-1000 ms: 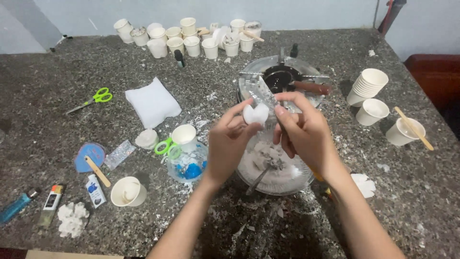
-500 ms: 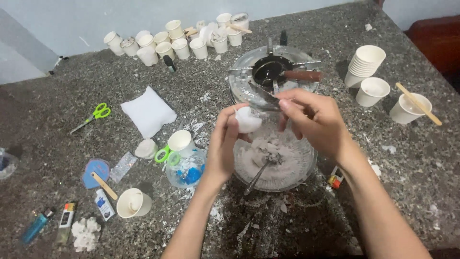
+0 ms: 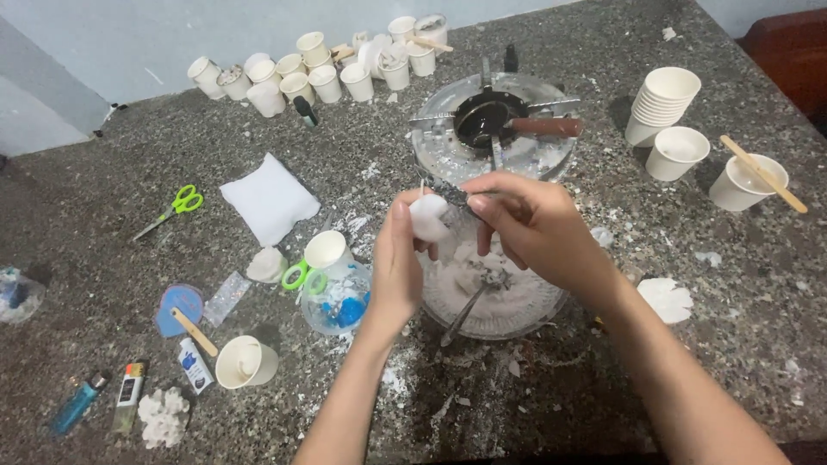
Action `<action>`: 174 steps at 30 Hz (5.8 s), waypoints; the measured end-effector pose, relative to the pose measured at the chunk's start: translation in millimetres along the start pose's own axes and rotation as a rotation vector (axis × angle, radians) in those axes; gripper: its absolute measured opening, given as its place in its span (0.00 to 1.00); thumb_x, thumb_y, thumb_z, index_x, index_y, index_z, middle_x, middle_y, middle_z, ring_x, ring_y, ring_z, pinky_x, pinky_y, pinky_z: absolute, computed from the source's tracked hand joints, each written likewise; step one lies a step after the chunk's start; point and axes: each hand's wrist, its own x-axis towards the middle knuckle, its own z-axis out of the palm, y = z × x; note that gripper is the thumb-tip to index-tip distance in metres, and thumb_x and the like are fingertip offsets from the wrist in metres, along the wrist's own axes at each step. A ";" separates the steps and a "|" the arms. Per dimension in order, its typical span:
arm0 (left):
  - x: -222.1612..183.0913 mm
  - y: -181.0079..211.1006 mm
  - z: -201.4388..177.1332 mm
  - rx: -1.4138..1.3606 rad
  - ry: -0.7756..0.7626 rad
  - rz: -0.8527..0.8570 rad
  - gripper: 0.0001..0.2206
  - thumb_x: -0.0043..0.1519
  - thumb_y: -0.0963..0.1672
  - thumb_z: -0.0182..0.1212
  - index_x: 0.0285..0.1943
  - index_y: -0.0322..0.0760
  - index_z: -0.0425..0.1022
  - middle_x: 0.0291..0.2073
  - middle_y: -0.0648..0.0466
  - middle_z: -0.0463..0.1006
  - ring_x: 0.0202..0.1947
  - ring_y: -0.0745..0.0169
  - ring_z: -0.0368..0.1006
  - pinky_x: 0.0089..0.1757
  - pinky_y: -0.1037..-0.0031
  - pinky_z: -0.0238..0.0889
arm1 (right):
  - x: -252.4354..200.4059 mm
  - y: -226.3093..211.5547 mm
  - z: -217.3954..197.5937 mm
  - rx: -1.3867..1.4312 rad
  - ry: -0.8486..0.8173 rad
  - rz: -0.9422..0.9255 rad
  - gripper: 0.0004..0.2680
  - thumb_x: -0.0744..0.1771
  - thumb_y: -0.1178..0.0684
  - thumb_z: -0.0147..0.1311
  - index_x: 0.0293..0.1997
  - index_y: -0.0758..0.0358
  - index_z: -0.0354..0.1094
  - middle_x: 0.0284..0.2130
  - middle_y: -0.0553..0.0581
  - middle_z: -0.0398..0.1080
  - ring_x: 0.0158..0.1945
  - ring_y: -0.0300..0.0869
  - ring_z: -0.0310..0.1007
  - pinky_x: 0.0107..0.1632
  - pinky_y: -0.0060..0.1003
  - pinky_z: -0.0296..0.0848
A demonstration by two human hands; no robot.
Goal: Using a small tool to scrape and clean a white solid object over a bowl of powder in a workshop setting.
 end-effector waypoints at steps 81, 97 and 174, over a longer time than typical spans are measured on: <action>-1.8 -4.9 -1.3 -0.065 0.189 0.014 0.35 0.68 0.59 0.22 0.50 0.33 0.76 0.20 0.51 0.72 0.22 0.65 0.71 0.26 0.75 0.65 | -8.5 -6.3 25.6 -0.138 0.034 -0.120 0.10 0.67 0.63 0.53 0.52 0.59 0.75 0.11 0.59 0.71 0.12 0.38 0.61 0.19 0.31 0.61; 3.4 -23.0 1.5 -0.234 0.224 0.115 0.32 0.64 0.58 0.53 0.65 0.30 0.60 0.56 0.43 0.70 0.40 0.66 0.72 0.35 0.75 0.72 | 0.2 -5.5 5.6 0.081 0.123 -0.013 0.09 0.69 0.57 0.49 0.51 0.64 0.75 0.09 0.61 0.68 0.05 0.36 0.57 0.11 0.28 0.56; -3.0 -5.0 -0.6 0.105 0.145 0.111 0.19 0.65 0.36 0.55 0.64 0.47 0.73 0.49 0.56 0.77 0.48 0.67 0.73 0.47 0.69 0.74 | -5.1 -1.8 -2.6 0.120 -0.052 0.014 0.17 0.63 0.58 0.61 0.58 0.54 0.74 0.25 0.54 0.74 0.18 0.32 0.62 0.24 0.25 0.67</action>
